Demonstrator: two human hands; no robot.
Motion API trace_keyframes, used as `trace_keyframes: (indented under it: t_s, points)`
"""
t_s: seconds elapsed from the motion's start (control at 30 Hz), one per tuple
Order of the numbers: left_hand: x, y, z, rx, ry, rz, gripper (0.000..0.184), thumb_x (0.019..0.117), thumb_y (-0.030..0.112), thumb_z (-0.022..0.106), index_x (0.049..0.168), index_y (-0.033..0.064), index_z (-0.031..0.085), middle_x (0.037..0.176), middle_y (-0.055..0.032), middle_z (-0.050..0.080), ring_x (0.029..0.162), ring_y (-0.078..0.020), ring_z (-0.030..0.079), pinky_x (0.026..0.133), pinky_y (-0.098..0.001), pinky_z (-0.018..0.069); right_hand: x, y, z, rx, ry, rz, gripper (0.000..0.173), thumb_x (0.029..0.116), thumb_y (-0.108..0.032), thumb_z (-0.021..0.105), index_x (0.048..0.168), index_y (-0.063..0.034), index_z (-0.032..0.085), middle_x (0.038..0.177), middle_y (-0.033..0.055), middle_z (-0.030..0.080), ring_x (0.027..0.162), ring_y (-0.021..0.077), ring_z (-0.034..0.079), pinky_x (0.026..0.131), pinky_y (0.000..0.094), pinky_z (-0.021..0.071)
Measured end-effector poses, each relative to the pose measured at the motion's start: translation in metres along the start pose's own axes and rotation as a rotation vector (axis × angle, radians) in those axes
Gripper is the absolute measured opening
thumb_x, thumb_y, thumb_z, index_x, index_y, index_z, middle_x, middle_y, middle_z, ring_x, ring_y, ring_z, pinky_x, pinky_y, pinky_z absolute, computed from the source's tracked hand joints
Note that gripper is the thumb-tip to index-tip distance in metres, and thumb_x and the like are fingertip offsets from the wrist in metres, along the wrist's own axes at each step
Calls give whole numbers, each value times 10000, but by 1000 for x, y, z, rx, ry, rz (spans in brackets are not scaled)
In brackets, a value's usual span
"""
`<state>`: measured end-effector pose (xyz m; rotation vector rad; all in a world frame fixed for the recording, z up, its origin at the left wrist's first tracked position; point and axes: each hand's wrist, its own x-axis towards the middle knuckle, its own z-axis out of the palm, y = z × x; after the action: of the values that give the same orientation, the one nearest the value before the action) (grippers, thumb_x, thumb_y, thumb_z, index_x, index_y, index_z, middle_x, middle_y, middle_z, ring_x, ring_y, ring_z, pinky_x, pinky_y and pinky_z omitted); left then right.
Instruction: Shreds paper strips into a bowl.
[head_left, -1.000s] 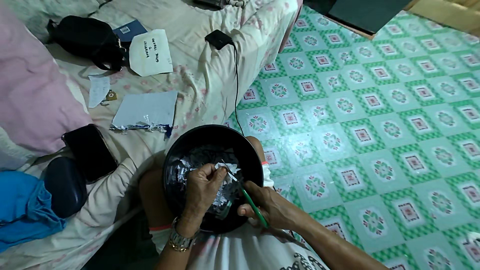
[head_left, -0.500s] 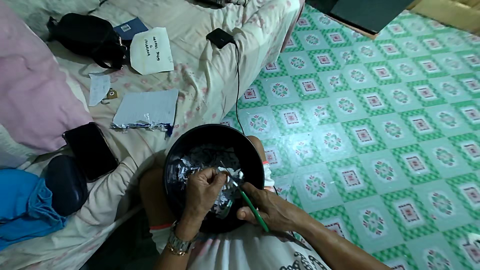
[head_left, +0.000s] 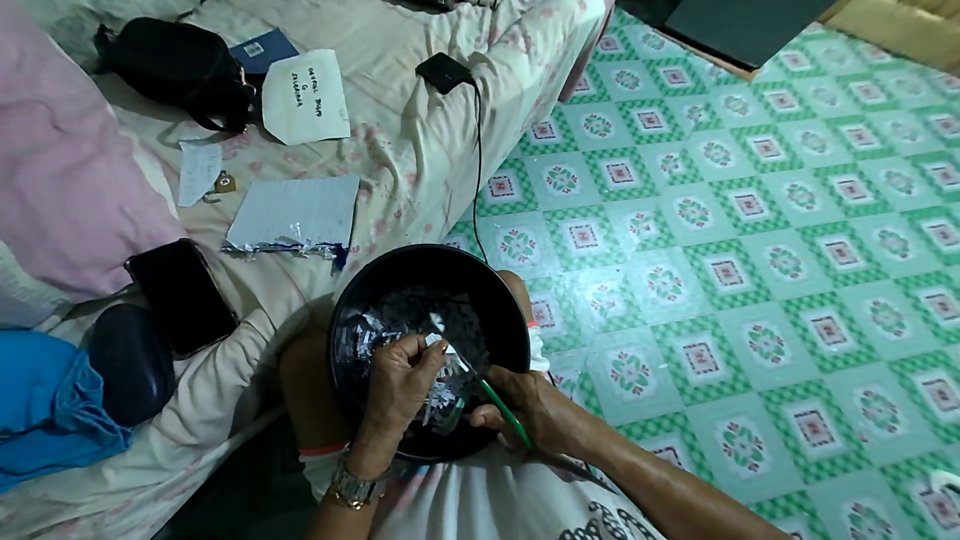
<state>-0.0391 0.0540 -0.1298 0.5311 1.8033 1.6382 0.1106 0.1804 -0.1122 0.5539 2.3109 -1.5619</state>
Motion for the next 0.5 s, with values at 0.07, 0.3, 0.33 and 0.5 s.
trace_keyframes:
  t_s: [0.07, 0.3, 0.33, 0.5]
  points:
    - [0, 0, 0, 2, -12, -43, 228, 926, -29, 620, 730, 87, 609, 611, 122, 574, 557, 34, 585, 586, -152, 536, 2, -1, -3, 22, -37, 33, 501, 979, -471, 631, 1075, 20, 613, 711, 44, 584, 581, 98, 570, 585, 269, 495]
    - [7, 7, -8, -129, 22, -200, 165, 964, -72, 581, 853, 21, 661, 725, 47, 677, 678, -34, 668, 720, -217, 587, -9, -5, -18, -32, -130, 86, 726, 974, -611, 527, 1290, 42, 527, 883, 130, 652, 766, 225, 658, 731, 414, 546]
    - [7, 9, -7, -164, 45, -210, 165, 961, -85, 578, 862, 18, 661, 732, 37, 688, 683, -44, 678, 727, -223, 594, -12, -6, -20, -67, -139, 101, 732, 972, -614, 530, 1298, 42, 524, 894, 146, 657, 781, 252, 664, 740, 440, 546]
    - [6, 18, 2, -293, 105, -298, 167, 987, -81, 549, 874, 13, 630, 738, 4, 706, 661, -68, 692, 684, -215, 598, -16, -9, -13, -135, -156, 146, 756, 957, -639, 547, 1314, 26, 528, 885, 168, 657, 788, 310, 665, 740, 498, 542]
